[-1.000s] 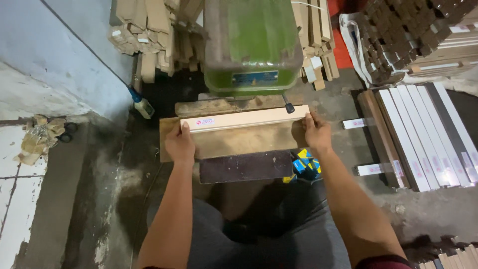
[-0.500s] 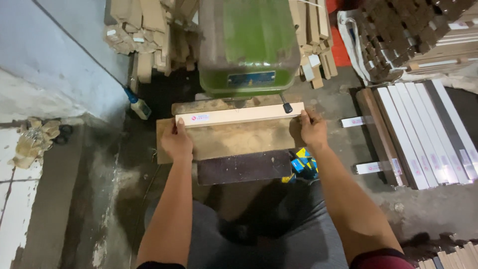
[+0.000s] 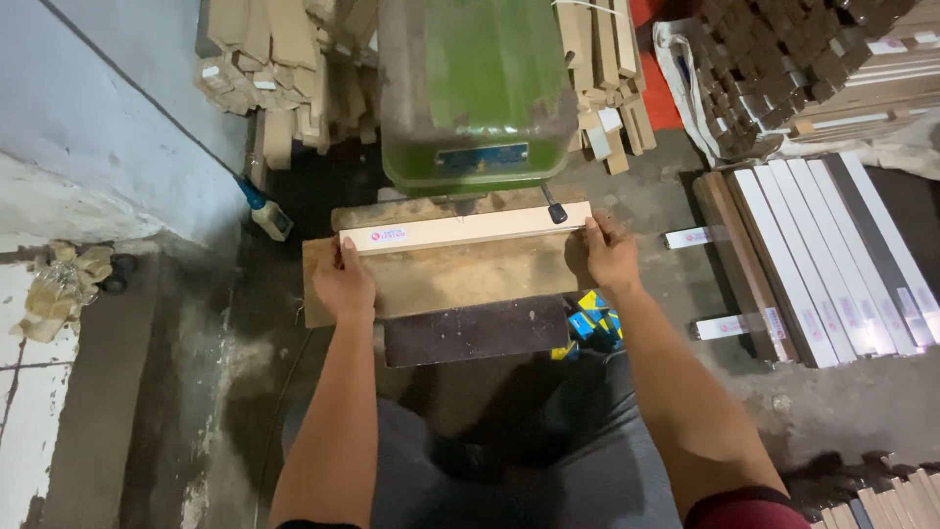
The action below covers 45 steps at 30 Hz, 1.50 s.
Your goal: The person is processing wooden slats by picking them up from a pile, aligning them under a pneumatic press, and then stacking the finished pieces.
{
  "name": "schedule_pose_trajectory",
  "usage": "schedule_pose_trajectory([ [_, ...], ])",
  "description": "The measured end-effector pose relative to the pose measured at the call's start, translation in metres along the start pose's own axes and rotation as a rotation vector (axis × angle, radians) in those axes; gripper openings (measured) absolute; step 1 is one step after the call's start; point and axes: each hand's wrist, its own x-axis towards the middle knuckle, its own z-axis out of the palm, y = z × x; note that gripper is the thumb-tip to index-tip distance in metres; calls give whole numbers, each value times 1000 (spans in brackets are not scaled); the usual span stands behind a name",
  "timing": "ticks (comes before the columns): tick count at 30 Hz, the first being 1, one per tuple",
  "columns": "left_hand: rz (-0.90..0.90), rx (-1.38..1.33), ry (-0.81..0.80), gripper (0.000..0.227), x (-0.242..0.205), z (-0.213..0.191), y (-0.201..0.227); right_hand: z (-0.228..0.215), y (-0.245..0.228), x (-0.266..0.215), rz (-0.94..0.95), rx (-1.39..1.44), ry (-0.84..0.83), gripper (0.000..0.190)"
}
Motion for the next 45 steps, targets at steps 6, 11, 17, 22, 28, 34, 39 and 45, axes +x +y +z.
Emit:
schedule_pose_trajectory([
  [6,-23,35,1,37,7,6,-15,0,8,1,16,90,12,30],
  [11,-23,34,10,35,12,6,-17,6,23,8,13,93,20,30],
  [17,-78,-265,-63,34,-8,-10,-10,-8,0,-13,76,214,25,34],
  [22,-61,-44,-175,34,-70,-37,52,-68,-19,-85,196,295,139,50],
  [28,-36,-37,-313,41,-169,-2,83,-189,20,-200,398,329,382,48],
  [34,222,-59,-636,29,-297,71,105,-321,73,-336,478,157,675,42],
  [39,295,-105,-1020,32,-423,113,149,-397,119,-439,587,178,1039,38],
  [45,296,28,-1285,34,-545,140,136,-425,224,-577,746,-6,1271,37],
])
